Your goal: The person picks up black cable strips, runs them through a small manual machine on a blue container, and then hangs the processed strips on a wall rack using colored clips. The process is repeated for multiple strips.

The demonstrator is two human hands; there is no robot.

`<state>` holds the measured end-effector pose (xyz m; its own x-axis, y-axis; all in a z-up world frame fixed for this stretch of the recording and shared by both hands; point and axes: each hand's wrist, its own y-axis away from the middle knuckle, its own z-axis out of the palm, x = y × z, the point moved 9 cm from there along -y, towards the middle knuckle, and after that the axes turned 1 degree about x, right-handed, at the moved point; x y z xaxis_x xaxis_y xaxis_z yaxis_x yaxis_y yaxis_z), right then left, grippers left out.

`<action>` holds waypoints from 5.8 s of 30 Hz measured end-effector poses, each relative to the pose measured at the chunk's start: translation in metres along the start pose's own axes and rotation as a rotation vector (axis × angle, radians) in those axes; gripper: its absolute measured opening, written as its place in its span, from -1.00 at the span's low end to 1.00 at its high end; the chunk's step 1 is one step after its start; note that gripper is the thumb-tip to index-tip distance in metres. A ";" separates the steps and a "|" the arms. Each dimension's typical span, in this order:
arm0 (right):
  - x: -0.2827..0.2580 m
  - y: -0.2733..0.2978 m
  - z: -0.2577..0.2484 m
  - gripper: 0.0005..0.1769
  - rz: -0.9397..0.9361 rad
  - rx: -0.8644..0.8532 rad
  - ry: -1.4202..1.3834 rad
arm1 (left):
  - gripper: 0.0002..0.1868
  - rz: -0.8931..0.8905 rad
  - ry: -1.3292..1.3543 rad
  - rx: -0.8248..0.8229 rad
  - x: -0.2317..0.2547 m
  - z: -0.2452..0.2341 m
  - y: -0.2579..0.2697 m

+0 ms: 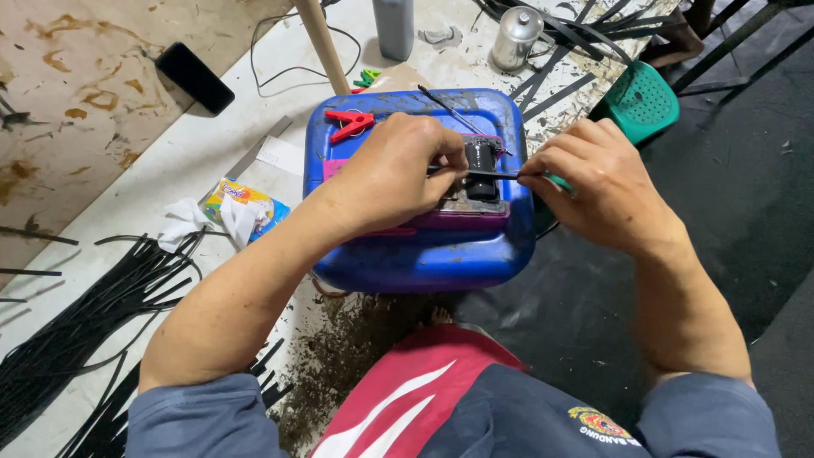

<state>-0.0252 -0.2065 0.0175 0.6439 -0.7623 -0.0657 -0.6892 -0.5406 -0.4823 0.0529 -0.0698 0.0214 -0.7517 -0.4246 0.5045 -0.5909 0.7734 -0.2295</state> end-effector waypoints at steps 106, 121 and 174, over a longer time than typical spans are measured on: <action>0.010 0.047 -0.052 -0.89 0.059 -0.100 0.367 | -0.62 0.092 0.174 0.089 0.047 -0.009 -0.027; -0.016 0.049 -0.064 -0.87 0.024 0.038 0.204 | -0.80 -0.126 0.170 0.477 0.076 -0.030 0.063; -0.265 0.164 0.004 -0.93 -0.180 0.655 -0.275 | -0.79 -0.363 0.195 1.103 0.282 -0.031 0.330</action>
<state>-0.3076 -0.0914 -0.0475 0.8479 -0.5184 -0.1111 -0.2801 -0.2601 -0.9241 -0.3452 0.0796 0.1139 -0.4861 -0.3832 0.7854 -0.7665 -0.2447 -0.5938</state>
